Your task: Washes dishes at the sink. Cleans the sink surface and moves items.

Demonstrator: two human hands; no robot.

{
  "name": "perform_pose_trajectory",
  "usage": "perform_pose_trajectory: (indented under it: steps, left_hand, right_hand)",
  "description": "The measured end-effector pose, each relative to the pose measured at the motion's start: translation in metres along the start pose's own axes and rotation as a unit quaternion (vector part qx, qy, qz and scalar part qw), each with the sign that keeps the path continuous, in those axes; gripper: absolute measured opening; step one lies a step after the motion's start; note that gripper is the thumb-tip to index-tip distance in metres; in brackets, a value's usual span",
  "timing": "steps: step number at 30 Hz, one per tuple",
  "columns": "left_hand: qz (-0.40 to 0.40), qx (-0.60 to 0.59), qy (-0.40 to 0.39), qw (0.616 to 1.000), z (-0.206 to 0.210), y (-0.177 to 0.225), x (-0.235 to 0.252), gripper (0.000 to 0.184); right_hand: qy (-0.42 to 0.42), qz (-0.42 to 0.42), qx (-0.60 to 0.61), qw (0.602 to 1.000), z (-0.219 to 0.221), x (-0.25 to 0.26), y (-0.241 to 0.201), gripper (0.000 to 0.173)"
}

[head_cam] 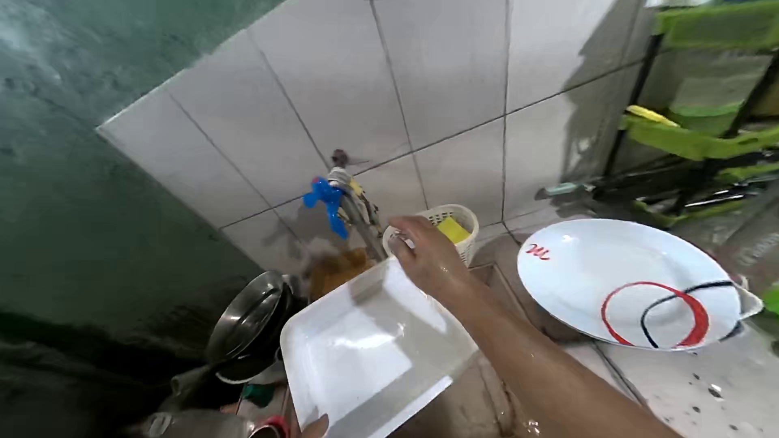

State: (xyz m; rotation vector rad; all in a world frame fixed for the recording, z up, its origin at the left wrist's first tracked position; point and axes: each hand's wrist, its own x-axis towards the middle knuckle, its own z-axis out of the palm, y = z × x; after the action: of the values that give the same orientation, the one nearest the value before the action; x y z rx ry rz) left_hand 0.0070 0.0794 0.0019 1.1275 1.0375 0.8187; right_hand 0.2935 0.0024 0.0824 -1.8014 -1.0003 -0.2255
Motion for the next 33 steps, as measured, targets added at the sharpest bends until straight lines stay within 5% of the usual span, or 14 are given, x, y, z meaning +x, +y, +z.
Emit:
perform_pose_trajectory:
  steps: [3, 6, 10, 15, 19, 21, 24, 27, 30, 33]
  left_hand:
    - [-0.006, -0.040, -0.014, 0.999, 0.004, 0.000, 0.004, 0.049]
    - [-0.004, -0.009, -0.017, 1.000, 0.008, -0.002, 0.003, 0.058]
    - [-0.042, -0.044, -0.015, 0.998, 0.007, -0.010, 0.010, 0.062]
    - [-0.119, -0.098, -0.023, 0.988, 0.009, -0.016, 0.016, 0.054]
    - [-0.152, -0.120, -0.050, 0.980, 0.023, -0.024, 0.028, 0.054]
    - [-0.147, -0.114, -0.068, 0.980, 0.031, -0.027, 0.037, 0.055]
    - [-0.132, -0.067, -0.103, 0.984, 0.038, -0.034, 0.047, 0.059]
    - [-0.148, -0.028, -0.121, 0.981, 0.045, -0.030, 0.050, 0.062]
    - [-0.151, -0.028, -0.157, 0.976, 0.054, -0.031, 0.056, 0.062]
    - [-0.153, -0.040, -0.181, 0.971, 0.064, -0.025, 0.060, 0.057]
  right_hand:
    - [0.002, -0.134, -0.007, 0.991, 0.022, 0.062, -0.060, 0.041]
    - [-0.121, -0.069, -0.154, 0.978, 0.039, 0.104, -0.094, 0.059]
    - [-0.171, -0.023, -0.224, 0.959, 0.045, 0.123, -0.100, 0.037]
    - [-0.181, -0.082, -0.017, 0.980, 0.019, 0.140, -0.057, 0.043]
    - [-0.115, -0.020, 0.198, 0.973, 0.021, 0.124, -0.035, 0.054]
    - [-0.065, 0.057, 0.232, 0.969, 0.032, 0.104, -0.023, 0.045]
    - [-0.232, 0.157, 0.115, 0.953, 0.054, 0.074, 0.011, 0.040]
    - [-0.416, 0.085, -0.113, 0.898, 0.079, 0.061, 0.059, 0.030]
    - [-0.473, 0.071, -0.273, 0.835, 0.102, 0.057, 0.061, 0.034]
    - [-0.490, 0.017, -0.238, 0.839, 0.134, 0.049, 0.032, 0.035]
